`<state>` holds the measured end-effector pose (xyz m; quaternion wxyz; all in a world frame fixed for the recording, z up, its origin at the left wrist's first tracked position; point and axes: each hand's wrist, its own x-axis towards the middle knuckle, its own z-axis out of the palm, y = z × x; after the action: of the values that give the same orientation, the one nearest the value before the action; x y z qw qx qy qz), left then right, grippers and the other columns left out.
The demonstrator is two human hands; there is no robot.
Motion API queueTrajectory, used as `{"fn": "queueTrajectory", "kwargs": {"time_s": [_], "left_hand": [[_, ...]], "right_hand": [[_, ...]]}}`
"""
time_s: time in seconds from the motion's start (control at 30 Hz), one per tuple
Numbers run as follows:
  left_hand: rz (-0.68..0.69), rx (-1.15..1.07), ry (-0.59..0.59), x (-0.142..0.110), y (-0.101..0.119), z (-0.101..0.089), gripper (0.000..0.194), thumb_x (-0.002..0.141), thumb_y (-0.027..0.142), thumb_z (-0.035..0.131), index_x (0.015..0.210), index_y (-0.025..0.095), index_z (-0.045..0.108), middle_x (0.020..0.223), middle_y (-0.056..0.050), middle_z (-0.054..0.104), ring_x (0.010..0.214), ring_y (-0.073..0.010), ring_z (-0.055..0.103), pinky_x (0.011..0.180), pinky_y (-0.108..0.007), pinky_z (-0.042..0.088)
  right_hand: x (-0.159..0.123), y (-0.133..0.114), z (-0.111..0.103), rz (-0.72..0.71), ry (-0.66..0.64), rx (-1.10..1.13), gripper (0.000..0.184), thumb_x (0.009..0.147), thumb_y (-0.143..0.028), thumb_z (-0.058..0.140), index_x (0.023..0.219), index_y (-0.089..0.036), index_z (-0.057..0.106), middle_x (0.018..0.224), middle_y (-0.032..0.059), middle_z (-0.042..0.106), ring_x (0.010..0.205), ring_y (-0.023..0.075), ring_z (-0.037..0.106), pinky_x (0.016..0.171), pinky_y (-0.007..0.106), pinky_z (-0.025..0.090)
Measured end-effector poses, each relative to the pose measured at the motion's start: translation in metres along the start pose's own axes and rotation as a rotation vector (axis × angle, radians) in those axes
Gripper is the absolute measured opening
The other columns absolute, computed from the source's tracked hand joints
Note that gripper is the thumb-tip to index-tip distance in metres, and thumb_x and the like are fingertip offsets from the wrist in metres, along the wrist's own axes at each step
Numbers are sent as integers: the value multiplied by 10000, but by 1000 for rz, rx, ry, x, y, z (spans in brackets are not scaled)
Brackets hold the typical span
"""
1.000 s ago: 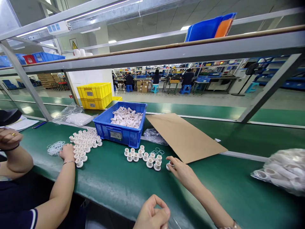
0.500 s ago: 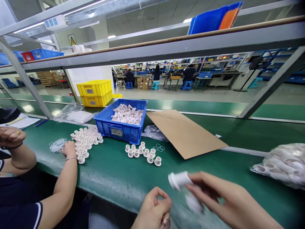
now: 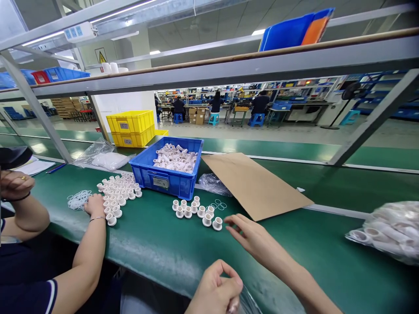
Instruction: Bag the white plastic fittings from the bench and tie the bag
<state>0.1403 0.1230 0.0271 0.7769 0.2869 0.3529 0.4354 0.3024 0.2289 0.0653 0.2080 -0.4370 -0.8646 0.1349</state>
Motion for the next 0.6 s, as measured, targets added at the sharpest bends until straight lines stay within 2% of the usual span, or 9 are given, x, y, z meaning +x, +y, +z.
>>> {"fn": "queueTrajectory", "kwargs": {"time_s": [0.1,0.2,0.3,0.37,0.47,0.53,0.6], "left_hand": [[-3,-4,31,4,-5,-3,566,577,640,862,755,241,502,315,132,409,244,-40,195,308,-187,123],[-13,-11,59,6,-4,-5,573,551,639,871,736,240,504,312,126,407,258,-40,190,322,-194,120],[-12,-18,59,5,-1,-5,553,579,617,866,755,238,504,327,129,412,255,-37,198,335,-198,109],[-15,-11,39,2,3,-4,527,610,590,855,776,241,496,340,136,417,244,-37,202,333,-200,101],[-34,29,20,-4,12,0,500,629,558,833,782,251,469,360,141,426,227,-42,198,304,-210,98],[-52,42,20,-7,17,4,473,637,527,815,795,253,464,372,145,427,226,-40,189,297,-212,106],[-71,33,37,-7,21,8,444,635,481,805,808,249,468,381,146,431,236,-31,173,306,-210,96]], "right_hand": [[31,25,36,-42,-41,-43,246,1050,-283,370,1175,-245,579,1000,60,657,694,190,679,645,316,524],[44,33,71,-53,-61,-74,275,1021,-232,393,1200,-240,601,885,38,634,602,195,647,557,299,467],[49,28,80,-43,-59,-89,205,975,-199,456,1021,-241,651,793,20,624,537,187,619,497,272,410],[44,20,62,-27,-31,-76,176,982,-218,470,951,-236,643,800,27,650,571,187,645,522,268,439],[16,-1,9,12,50,-23,193,1050,-310,432,1052,-245,613,903,33,714,722,179,708,647,256,524],[-18,-19,-27,44,60,75,201,1073,-397,444,1063,-287,612,755,-37,704,607,139,676,569,205,509],[-58,-36,-45,-63,43,111,156,1045,-442,524,1051,-313,611,623,-91,660,472,114,622,472,184,468]]}}
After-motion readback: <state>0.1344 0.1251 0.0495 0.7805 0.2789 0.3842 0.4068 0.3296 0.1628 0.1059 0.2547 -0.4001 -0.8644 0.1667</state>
